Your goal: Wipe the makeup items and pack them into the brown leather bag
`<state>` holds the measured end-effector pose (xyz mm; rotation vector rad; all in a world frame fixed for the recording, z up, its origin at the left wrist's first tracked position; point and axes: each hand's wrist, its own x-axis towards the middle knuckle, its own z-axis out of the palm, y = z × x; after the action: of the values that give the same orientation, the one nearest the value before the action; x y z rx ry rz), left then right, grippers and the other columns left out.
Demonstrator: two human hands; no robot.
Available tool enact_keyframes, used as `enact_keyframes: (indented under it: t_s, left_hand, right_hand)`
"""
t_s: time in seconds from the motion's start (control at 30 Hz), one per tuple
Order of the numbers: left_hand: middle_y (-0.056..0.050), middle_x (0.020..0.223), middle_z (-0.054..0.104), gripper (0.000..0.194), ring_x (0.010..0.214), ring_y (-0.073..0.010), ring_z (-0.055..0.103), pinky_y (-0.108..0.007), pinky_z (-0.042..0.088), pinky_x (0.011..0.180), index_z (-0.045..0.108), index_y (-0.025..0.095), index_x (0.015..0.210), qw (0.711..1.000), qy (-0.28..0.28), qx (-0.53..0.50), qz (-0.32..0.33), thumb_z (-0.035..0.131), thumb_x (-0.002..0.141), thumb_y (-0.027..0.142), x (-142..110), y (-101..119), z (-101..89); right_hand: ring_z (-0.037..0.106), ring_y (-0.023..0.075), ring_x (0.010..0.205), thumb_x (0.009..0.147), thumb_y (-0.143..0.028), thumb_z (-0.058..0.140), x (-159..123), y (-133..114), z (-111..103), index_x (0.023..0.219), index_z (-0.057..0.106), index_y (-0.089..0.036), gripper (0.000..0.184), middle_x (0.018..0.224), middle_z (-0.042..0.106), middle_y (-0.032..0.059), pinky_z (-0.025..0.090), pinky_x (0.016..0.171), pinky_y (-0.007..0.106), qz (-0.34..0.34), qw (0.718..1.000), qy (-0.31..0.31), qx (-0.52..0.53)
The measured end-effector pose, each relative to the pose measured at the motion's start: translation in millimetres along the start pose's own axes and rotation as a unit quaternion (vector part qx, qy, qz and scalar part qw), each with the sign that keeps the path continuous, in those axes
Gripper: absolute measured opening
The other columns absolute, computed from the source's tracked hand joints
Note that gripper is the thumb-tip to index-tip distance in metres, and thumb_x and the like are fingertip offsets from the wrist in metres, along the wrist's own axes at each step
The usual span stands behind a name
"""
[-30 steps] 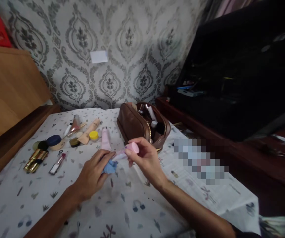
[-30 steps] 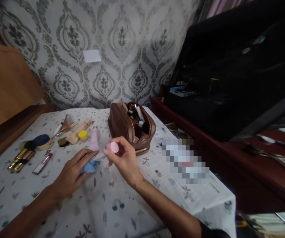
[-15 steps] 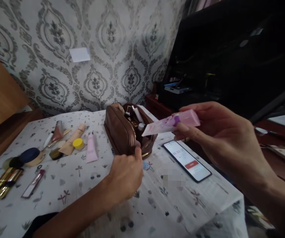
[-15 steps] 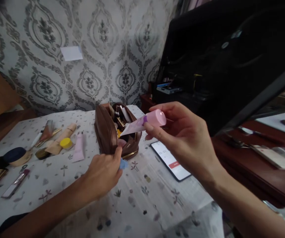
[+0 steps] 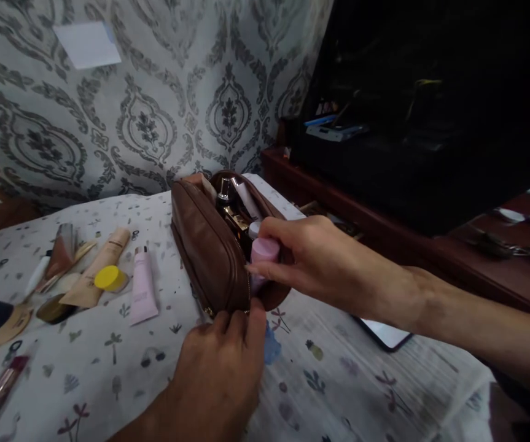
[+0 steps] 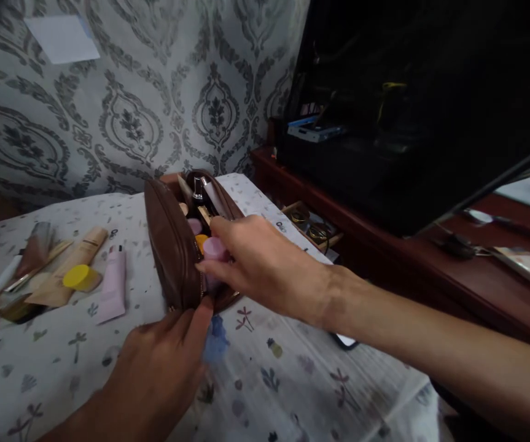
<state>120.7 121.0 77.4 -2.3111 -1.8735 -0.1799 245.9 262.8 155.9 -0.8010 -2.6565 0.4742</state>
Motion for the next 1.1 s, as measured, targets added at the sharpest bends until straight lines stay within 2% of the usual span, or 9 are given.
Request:
enact_keyframes:
  t_s: [0.1, 0.23, 0.37, 0.47, 0.57, 0.7, 0.87, 1.0, 1.1]
  left_hand:
    - [-0.007, 0.082, 0.073, 0.05, 0.065, -0.0232, 0.07, -0.03, 0.055, 0.044, 0.056, 0.01, 0.123, 0.998, 0.054, 0.006, 0.008, 0.054, 0.073, 0.01, -3, -1, 5.3]
    - [-0.008, 0.084, 0.074, 0.06, 0.065, -0.0239, 0.071, -0.03, 0.055, 0.042, 0.054, 0.01, 0.128, 0.999, 0.049, -0.004, 0.0, 0.054, 0.068, 0.01, -6, -1, 7.0]
    - [-0.01, 0.096, 0.075, 0.07, 0.074, -0.0247, 0.073, -0.032, 0.058, 0.05, 0.046, 0.012, 0.14, 0.999, -0.029, -0.026, -0.022, 0.054, 0.071, 0.01, -6, -1, 1.2]
    - [-0.01, 0.102, 0.074, 0.071, 0.083, -0.0264, 0.073, -0.036, 0.061, 0.059, 0.038, 0.013, 0.147, 0.993, -0.106, -0.029, -0.05, 0.055, 0.077, 0.012, -5, 1, -7.4]
    - [-0.009, 0.102, 0.073, 0.071, 0.087, -0.0266, 0.072, -0.037, 0.061, 0.063, 0.034, 0.021, 0.151, 0.987, -0.144, -0.003, -0.065, 0.055, 0.083, 0.013, -2, 1, -17.8]
    - [-0.007, 0.097, 0.07, 0.076, 0.083, -0.0263, 0.071, -0.034, 0.058, 0.06, 0.032, 0.027, 0.151, 0.987, -0.125, 0.071, -0.074, 0.059, 0.082, 0.013, 4, -6, -35.0]
    - [-0.006, 0.087, 0.067, 0.073, 0.074, -0.0253, 0.069, -0.034, 0.054, 0.062, 0.038, 0.035, 0.147, 0.973, -0.069, 0.197, -0.102, 0.054, 0.081, 0.007, 20, -25, -58.2]
    - [-0.007, 0.093, 0.068, 0.059, 0.079, -0.0264, 0.069, -0.034, 0.053, 0.064, 0.048, 0.034, 0.139, 0.964, -0.082, 0.23, -0.105, 0.05, 0.086, 0.01, 17, -40, -68.4]
    - [-0.006, 0.098, 0.069, 0.058, 0.084, -0.0273, 0.068, -0.032, 0.052, 0.06, 0.045, 0.035, 0.141, 0.965, -0.092, 0.212, -0.125, 0.049, 0.088, 0.014, 6, -47, -68.3]
  right_hand:
    - [0.047, 0.0087, 0.052, 0.085, -0.033, 0.068, 1, 3, 6, 0.076, 0.058, -0.017, 0.021, 0.062, 0.055, -0.0033, 0.031, 0.05, 0.023, -0.026, 0.998, -0.027, -0.052]
    - [0.052, 0.0105, 0.058, 0.096, -0.036, 0.054, -3, 4, 8, 0.078, 0.062, -0.016, 0.029, 0.071, 0.059, 0.0014, 0.034, 0.054, 0.025, -0.076, 0.991, -0.049, -0.095]
    - [0.053, 0.0109, 0.061, 0.101, -0.032, 0.044, -8, 4, 10, 0.092, 0.066, -0.014, 0.03, 0.084, 0.06, 0.0049, 0.035, 0.055, 0.025, -0.109, 0.981, -0.021, -0.156]
    - [0.053, 0.0118, 0.061, 0.1, -0.035, 0.046, -12, 4, 13, 0.093, 0.067, -0.014, 0.03, 0.085, 0.061, 0.0053, 0.034, 0.054, 0.026, -0.086, 0.98, 0.001, -0.179]
    - [0.059, 0.0142, 0.068, 0.101, -0.035, 0.044, -17, 5, 19, 0.111, 0.065, -0.016, 0.03, 0.09, 0.065, 0.0058, 0.036, 0.057, 0.026, -0.071, 0.987, 0.023, -0.142]
    - [0.063, 0.0156, 0.077, 0.102, -0.031, 0.043, -21, 6, 24, 0.113, 0.064, -0.02, 0.027, 0.092, 0.068, 0.0054, 0.039, 0.063, 0.026, -0.072, 0.992, 0.042, -0.092]
    - [0.066, 0.0171, 0.081, 0.101, -0.027, 0.044, -21, 2, 18, 0.111, 0.067, -0.022, 0.026, 0.093, 0.072, 0.0057, 0.037, 0.066, 0.026, -0.04, 0.996, 0.007, -0.08]
    - [0.066, 0.0182, 0.08, 0.101, -0.029, 0.044, -21, 2, 11, 0.108, 0.068, -0.023, 0.026, 0.093, 0.074, 0.005, 0.034, 0.064, 0.027, -0.01, 0.996, -0.005, -0.092]
    - [0.067, 0.0182, 0.079, 0.101, -0.03, 0.044, -22, 1, 8, 0.102, 0.069, -0.024, 0.027, 0.089, 0.074, 0.0044, 0.033, 0.064, 0.028, 0.002, 0.997, -0.011, -0.081]
